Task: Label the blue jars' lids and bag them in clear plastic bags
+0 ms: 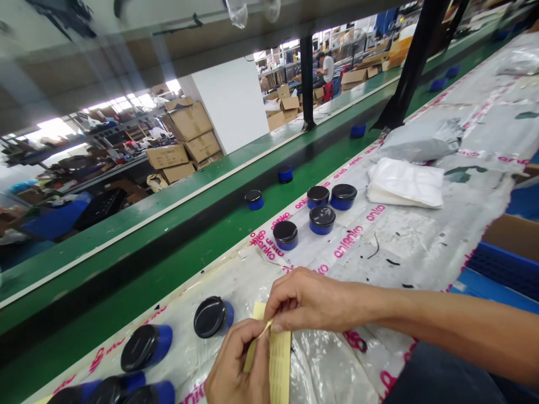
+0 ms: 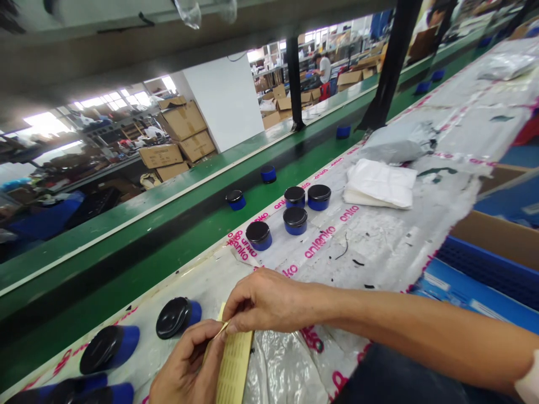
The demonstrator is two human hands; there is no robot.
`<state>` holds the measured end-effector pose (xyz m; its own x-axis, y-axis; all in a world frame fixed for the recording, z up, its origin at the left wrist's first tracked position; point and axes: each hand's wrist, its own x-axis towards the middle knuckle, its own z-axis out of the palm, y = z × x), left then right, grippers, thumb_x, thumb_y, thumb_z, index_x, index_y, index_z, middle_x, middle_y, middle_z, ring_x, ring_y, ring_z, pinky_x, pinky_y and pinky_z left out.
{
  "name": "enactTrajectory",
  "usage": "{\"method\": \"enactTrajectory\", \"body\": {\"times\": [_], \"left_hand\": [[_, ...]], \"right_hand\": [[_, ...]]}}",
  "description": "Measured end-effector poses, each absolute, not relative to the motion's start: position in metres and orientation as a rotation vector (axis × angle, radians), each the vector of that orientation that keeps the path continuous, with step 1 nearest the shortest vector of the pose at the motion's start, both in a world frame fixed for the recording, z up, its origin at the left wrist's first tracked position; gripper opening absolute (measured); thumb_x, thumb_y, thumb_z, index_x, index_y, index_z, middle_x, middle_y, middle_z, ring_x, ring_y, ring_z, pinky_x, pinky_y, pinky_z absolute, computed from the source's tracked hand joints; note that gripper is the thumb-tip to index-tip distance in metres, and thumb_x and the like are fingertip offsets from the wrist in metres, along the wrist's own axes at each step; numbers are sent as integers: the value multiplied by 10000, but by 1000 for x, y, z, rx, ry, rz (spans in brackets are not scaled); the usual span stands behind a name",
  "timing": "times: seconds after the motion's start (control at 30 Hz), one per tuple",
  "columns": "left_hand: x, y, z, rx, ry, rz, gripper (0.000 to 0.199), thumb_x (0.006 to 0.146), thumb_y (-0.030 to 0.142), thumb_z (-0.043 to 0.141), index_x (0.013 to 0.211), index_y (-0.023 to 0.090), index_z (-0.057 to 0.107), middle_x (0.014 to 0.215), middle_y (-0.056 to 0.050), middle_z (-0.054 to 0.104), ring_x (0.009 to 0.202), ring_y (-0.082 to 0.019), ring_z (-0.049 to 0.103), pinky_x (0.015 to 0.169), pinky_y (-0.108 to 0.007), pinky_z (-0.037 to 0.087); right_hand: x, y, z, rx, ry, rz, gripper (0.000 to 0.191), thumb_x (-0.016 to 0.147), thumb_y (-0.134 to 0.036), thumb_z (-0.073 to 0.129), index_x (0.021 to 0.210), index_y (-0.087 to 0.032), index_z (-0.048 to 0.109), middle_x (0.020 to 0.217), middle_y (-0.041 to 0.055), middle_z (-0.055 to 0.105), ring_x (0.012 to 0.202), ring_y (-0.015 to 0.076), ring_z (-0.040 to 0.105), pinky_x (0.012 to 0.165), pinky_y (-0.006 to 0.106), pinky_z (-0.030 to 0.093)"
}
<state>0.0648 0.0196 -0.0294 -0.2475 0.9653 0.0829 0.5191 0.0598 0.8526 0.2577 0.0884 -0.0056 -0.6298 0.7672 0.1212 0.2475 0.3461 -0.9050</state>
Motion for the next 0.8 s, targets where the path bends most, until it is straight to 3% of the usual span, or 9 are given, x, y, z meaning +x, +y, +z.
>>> {"method": "enactTrajectory", "body": {"times": [0.2, 0.57, 0.8], "left_hand": [[64, 22, -34, 1289, 1856, 1099, 486, 643, 652, 775, 841, 213, 715, 802, -46, 776, 758, -248, 751, 682, -297, 579], [72, 22, -23, 1348, 1761, 1221, 443, 654, 625, 788, 802, 210, 738, 757, -55, 775, 676, -225, 747, 625, -273, 610], [70, 22, -25, 1221, 1779, 1124, 525, 664, 682, 762, 842, 189, 744, 792, -74, 789, 679, -231, 748, 574, -252, 593]], "right_hand": [[256, 88, -10, -814, -2073, 1192, 183, 874, -256, 731, 1029, -181, 793, 877, 25, 727, 786, 129, 652, 716, 218, 467], [252, 87, -12, -869, -2016, 1202, 111, 837, -204, 727, 924, -163, 783, 828, 9, 711, 728, 114, 631, 656, 205, 457], [248, 86, -17, -949, -1902, 1223, 126, 779, -171, 726, 893, -167, 781, 795, -2, 719, 674, 102, 634, 622, 187, 469]]}}
